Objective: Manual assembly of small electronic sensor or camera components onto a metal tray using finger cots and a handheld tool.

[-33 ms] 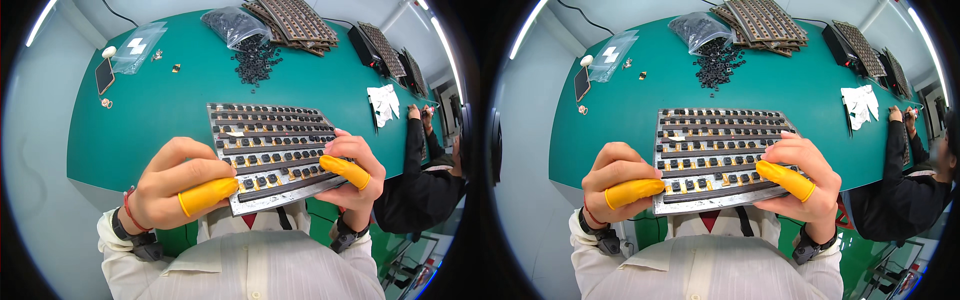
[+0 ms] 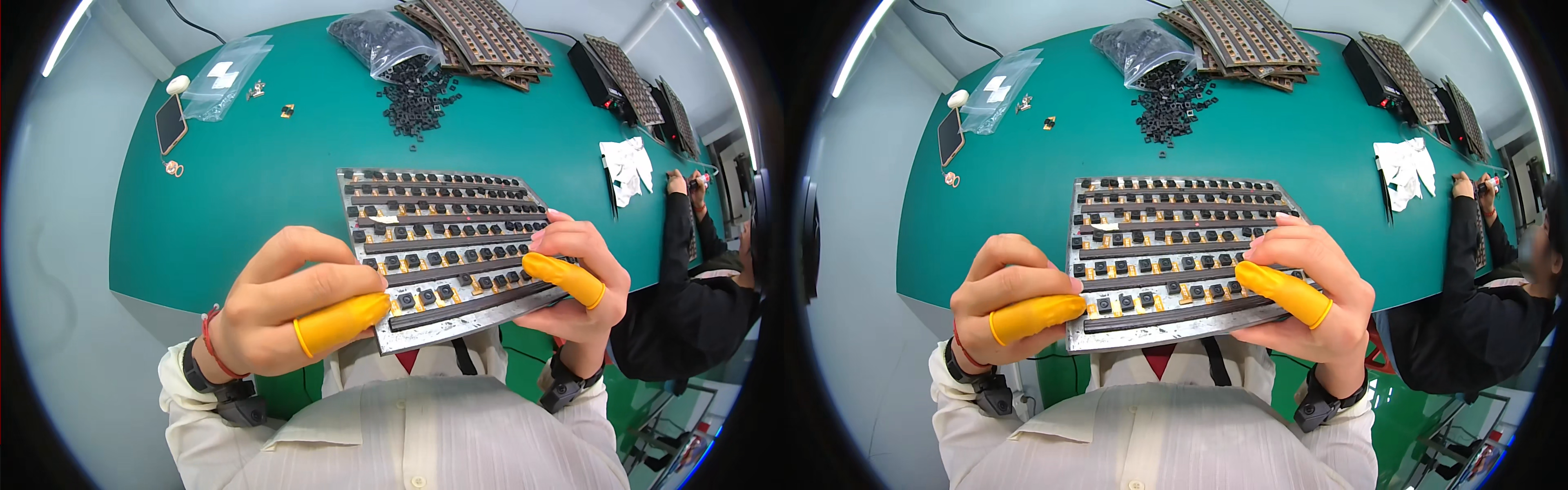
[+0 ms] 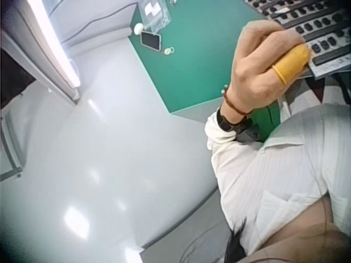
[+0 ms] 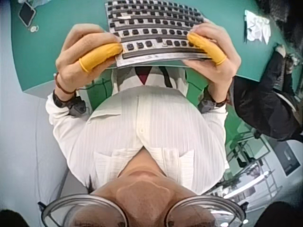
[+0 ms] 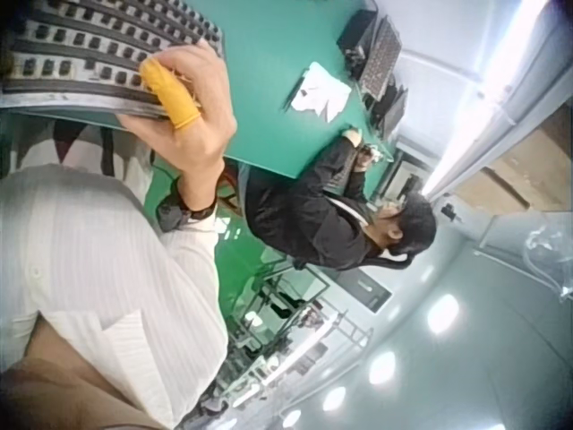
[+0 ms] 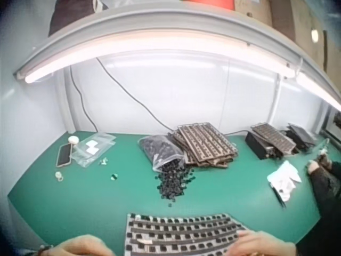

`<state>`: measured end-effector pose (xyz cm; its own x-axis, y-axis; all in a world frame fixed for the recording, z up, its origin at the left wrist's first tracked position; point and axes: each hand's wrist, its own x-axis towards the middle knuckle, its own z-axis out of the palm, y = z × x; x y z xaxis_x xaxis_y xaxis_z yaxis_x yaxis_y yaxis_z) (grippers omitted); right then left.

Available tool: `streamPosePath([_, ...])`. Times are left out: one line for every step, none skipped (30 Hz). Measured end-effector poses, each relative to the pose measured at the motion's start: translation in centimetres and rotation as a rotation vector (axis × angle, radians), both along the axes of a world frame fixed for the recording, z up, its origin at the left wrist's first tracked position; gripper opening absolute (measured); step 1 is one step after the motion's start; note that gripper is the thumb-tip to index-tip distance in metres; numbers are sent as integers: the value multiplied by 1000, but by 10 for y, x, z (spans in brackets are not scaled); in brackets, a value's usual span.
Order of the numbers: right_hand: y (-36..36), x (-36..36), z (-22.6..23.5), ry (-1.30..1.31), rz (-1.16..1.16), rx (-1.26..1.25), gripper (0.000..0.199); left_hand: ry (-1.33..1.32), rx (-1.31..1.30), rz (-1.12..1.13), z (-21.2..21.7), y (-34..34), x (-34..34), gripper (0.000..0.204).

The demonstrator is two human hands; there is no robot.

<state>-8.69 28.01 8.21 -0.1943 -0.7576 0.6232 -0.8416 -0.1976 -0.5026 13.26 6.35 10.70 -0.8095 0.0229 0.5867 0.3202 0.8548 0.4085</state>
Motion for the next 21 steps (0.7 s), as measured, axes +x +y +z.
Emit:
streamPosePath([1, 0, 0, -11, -9, -2, 49, 9, -47, 2, 0, 2, 1, 25])
streamPosePath([1, -1, -1, -13, -10, -1, 49, 18, -94, 2, 0, 3, 0, 24])
streamPosePath([0, -2, -2, -13, -11, -5, 50, 17, -92, 0, 0, 4, 0, 24])
streamPosePath([0, -3, -2, -14, -12, -9, 50, 13, -133, -11, 2, 4, 0, 24])
streamPosePath([-1, -3, -1, -18, -15, -7, 50, 8, -175, -23, 4, 4, 0, 24])
streamPosePath([-2, -4, 1, -35, -3, -4, 50, 0, -188, -37, 5, 3, 0, 24])
streamPosePath([-3, -4, 2, -52, 8, -1, 50, -3, -185, -40, 5, 2, 1, 24])
streamPosePath([-4, -4, 4, -54, 6, 2, 50, -3, -159, -39, 4, 3, 2, 24])
streamPosePath([-4, -4, 6, -47, 8, 4, 50, -3, -133, -37, 4, 4, 3, 24])
streamPosePath([-4, -4, 8, -40, 11, 6, 50, -4, -131, -39, 3, 4, 3, 24])
streamPosePath([-5, -4, 7, -38, 14, 7, 50, -1, -106, -37, 0, 4, 3, 25])
streamPosePath([-4, -5, 5, -26, 12, 4, 51, 2, -81, -35, -3, 4, 4, 26])
streamPosePath([-4, -6, 4, -13, 10, 1, 52, 4, -81, -31, -4, 4, 4, 26])
streamPosePath([-4, -6, 4, -13, 15, 1, 52, 1, -62, -39, -3, 4, 3, 27])
streamPosePath([-3, -5, 4, -15, -3, 4, 52, -3, -42, -48, -3, 4, 2, 29])
streamPosePath([-2, -5, 3, -17, -22, 6, 52, -2, -41, -41, -2, 4, 2, 29])
streamPosePath([-1, -5, 3, -15, -16, 6, 52, -11, 1, -34, -2, 4, 2, 29])
streamPosePath([0, -5, 3, -7, -27, 0, 52, -21, 43, -26, -3, 4, 1, 30])
streamPosePath([0, -5, 3, 1, -37, -7, 52, -19, 44, -20, -4, 6, 1, 30])
streamPosePath([-1, -4, 2, 3, -33, -5, 52, -1, 71, 12, -7, 7, 0, 29])
streamPosePath([-1, -4, 2, 1, -37, -11, 52, 18, 98, 45, -9, 8, 0, 29])
